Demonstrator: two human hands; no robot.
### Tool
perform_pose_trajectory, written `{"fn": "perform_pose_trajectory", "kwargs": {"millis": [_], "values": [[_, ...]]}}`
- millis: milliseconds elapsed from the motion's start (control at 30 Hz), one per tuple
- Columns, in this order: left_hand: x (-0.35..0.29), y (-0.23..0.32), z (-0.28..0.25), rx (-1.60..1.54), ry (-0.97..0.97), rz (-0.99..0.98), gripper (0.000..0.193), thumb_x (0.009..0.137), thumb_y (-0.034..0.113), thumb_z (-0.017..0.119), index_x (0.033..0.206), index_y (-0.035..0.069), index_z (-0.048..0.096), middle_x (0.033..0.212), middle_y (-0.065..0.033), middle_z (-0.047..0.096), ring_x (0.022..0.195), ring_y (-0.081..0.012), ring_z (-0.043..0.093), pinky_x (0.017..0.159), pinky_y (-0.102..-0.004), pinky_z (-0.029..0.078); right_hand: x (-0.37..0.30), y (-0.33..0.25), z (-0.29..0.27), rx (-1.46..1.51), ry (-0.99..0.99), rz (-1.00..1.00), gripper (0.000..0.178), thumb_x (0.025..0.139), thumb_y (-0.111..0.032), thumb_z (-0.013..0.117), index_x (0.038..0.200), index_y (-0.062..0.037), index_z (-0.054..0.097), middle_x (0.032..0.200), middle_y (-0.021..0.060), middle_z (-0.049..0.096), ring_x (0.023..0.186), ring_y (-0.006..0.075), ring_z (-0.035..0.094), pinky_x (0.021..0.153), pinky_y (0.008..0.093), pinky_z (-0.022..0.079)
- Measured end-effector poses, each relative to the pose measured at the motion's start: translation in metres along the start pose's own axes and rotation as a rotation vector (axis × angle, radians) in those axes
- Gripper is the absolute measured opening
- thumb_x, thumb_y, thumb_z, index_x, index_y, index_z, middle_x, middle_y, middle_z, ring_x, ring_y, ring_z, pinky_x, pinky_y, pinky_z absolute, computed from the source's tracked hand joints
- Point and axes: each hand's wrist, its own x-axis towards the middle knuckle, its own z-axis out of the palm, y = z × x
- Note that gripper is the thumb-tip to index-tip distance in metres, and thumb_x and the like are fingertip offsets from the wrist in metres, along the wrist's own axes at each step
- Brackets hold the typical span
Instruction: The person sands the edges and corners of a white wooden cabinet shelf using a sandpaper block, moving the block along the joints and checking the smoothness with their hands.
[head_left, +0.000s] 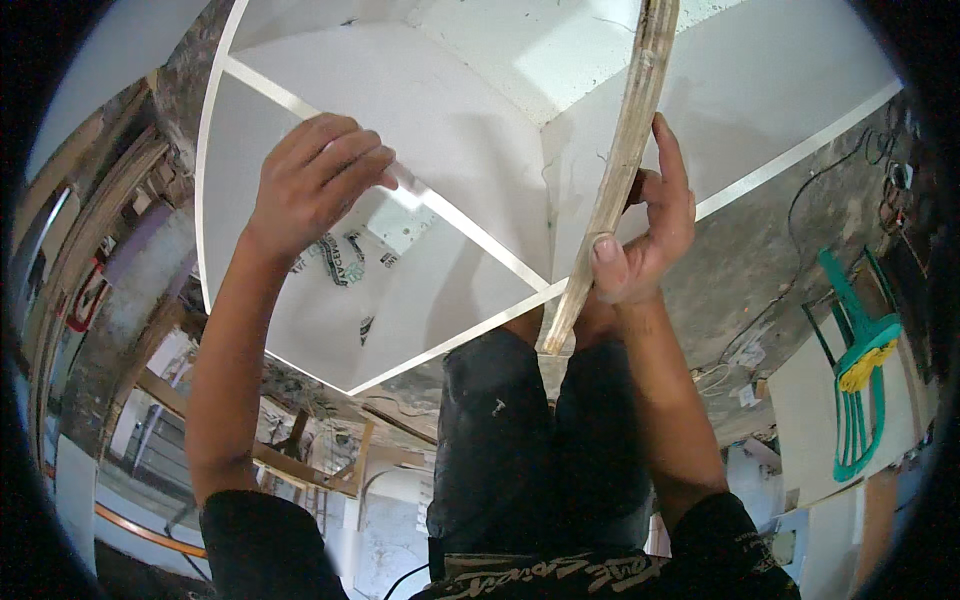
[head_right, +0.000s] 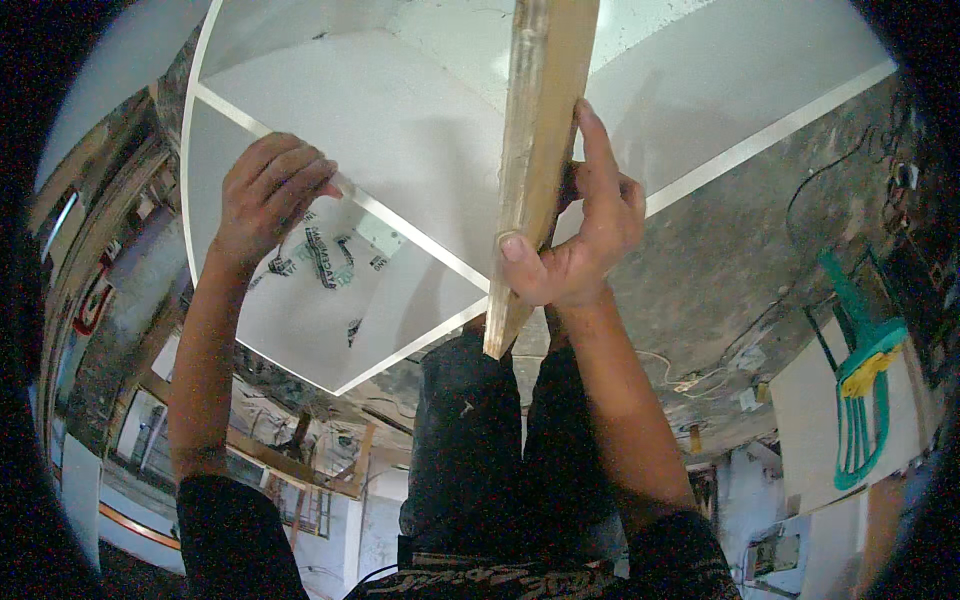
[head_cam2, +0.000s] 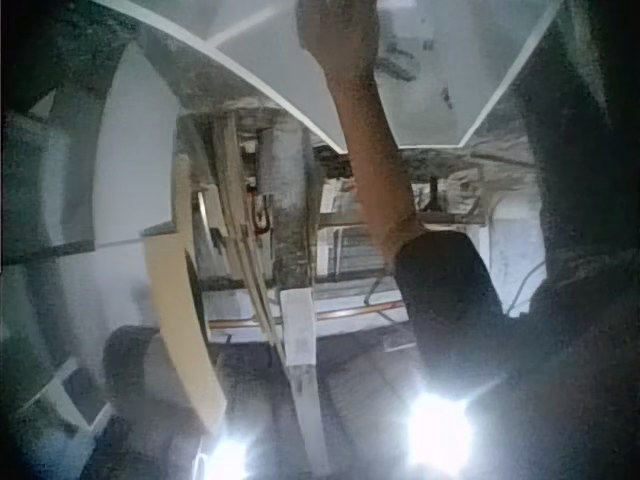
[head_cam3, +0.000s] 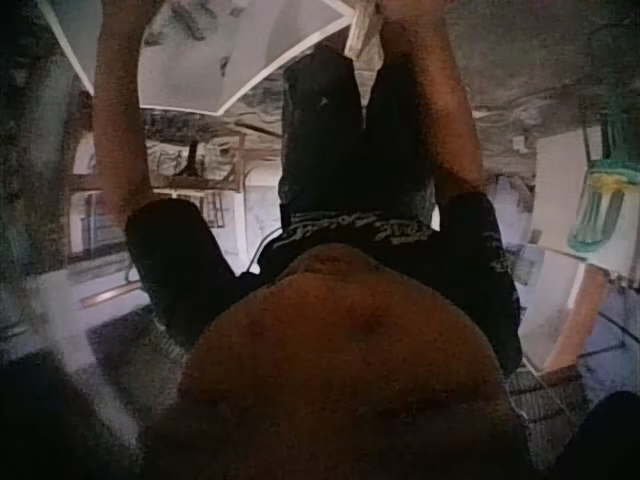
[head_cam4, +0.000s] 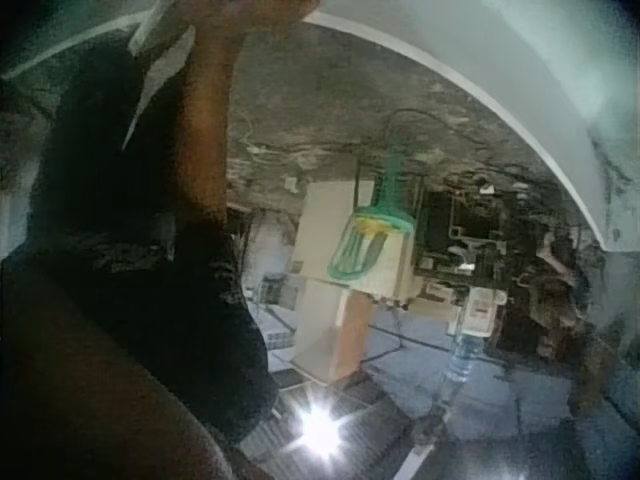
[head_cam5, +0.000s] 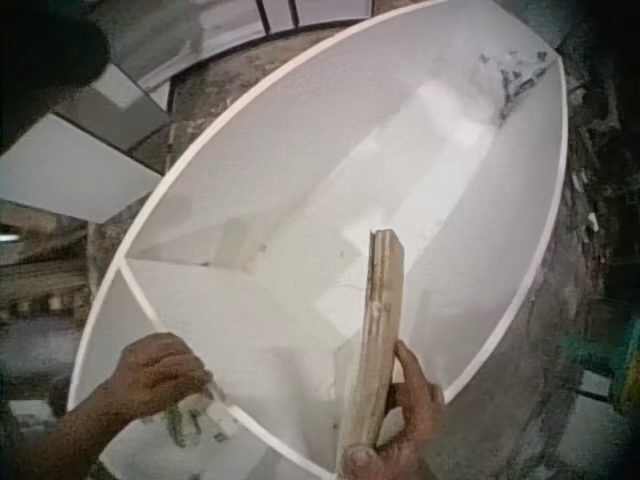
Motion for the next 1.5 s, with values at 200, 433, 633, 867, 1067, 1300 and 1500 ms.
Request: {"fn": "perform_pose_trajectory", "kwargs": {"millis": [200, 433, 633, 867, 1067, 1300, 1500], "values": [[-0.012, -0.002, 0.031, -0.023, 0.178, -0.058, 0.036, 0.070, 0.027, 0.083, 0.100, 0.011, 0.069, 0.100, -0.0033, 0.068, 0.101, -0.0271, 0.065, 0.092, -0.0427, 0.055, 0.002, 0.005, -0.008, 0.097, -0.056, 0.044, 0.099, 0.075, -0.060, 0.065, 0.141, 0.0101, 0.046, 0.114, 0.0221, 0.067, 0.072, 0.0173, 0.063, 0.063, 0.0314, 0.050], [-0.003, 0.032, 0.072, -0.154, 0.377, -0.049, 0.043, 0.067, 0.040, 0.083, 0.098, 0.012, 0.069, 0.104, -0.0035, 0.067, 0.111, -0.0279, 0.063, 0.102, -0.0436, 0.052, 0.010, 0.013, -0.006, 0.248, -0.116, 0.125, 0.095, 0.082, -0.054, 0.069, 0.146, 0.0095, 0.038, 0.124, 0.0213, 0.058, 0.076, 0.0217, 0.063, 0.067, 0.0340, 0.053], [0.005, 0.104, 0.113, -0.315, 0.539, -0.242, 0.055, 0.059, 0.050, 0.079, 0.098, 0.014, 0.066, 0.110, 0.0011, 0.063, 0.115, -0.0194, 0.059, 0.116, -0.0434, 0.039, 0.020, 0.020, -0.020, 0.220, -0.249, 0.179, 0.093, 0.082, -0.052, 0.067, 0.146, 0.0087, 0.037, 0.101, 0.0192, 0.063, 0.082, 0.0228, 0.063, 0.070, 0.0353, 0.053], [0.011, 0.119, 0.115, -0.336, 0.404, -0.282, 0.058, 0.058, 0.061, 0.074, 0.097, 0.019, 0.065, 0.107, 0.0060, 0.060, 0.117, -0.0143, 0.054, 0.119, -0.0421, 0.026, 0.025, 0.008, -0.021, 0.171, -0.261, 0.230, 0.089, 0.082, -0.045, 0.065, 0.146, 0.0085, 0.036, 0.096, 0.0185, 0.062, 0.082, 0.0233, 0.063, 0.074, 0.0360, 0.052], [0.014, 0.119, 0.116, -0.265, 0.305, -0.236, 0.061, 0.061, 0.071, 0.069, 0.098, 0.022, 0.067, 0.110, 0.0074, 0.060, 0.118, -0.0142, 0.052, 0.119, -0.0452, 0.019, 0.024, 0.007, -0.021, 0.168, -0.251, 0.196, 0.089, 0.082, -0.048, 0.063, 0.145, 0.0085, 0.037, 0.101, 0.0193, 0.061, 0.081, 0.0238, 0.062, 0.072, 0.0366, 0.052], [0.010, 0.106, 0.110, -0.234, 0.290, -0.203, 0.057, 0.064, 0.064, 0.074, 0.102, 0.022, 0.068, 0.112, 0.0066, 0.064, 0.120, -0.0155, 0.055, 0.119, -0.0460, 0.022, 0.023, 0.001, -0.016, 0.072, -0.224, 0.131, 0.073, 0.088, -0.055, 0.050, 0.128, 0.0058, 0.045, 0.089, 0.0228, 0.063, 0.078, 0.0264, 0.062, 0.071, 0.0364, 0.049], [-0.001, 0.056, 0.100, -0.147, 0.573, -0.239, 0.044, 0.079, 0.055, 0.078, 0.091, 0.014, 0.068, 0.091, 0.0010, 0.065, 0.099, -0.0168, 0.064, 0.105, -0.0472, 0.037, 0.019, -0.003, -0.021, 0.220, -0.258, 0.216, 0.084, 0.083, -0.052, 0.057, 0.138, 0.0092, 0.041, 0.102, 0.0222, 0.060, 0.079, 0.0286, 0.065, 0.069, 0.0408, 0.052]]}}
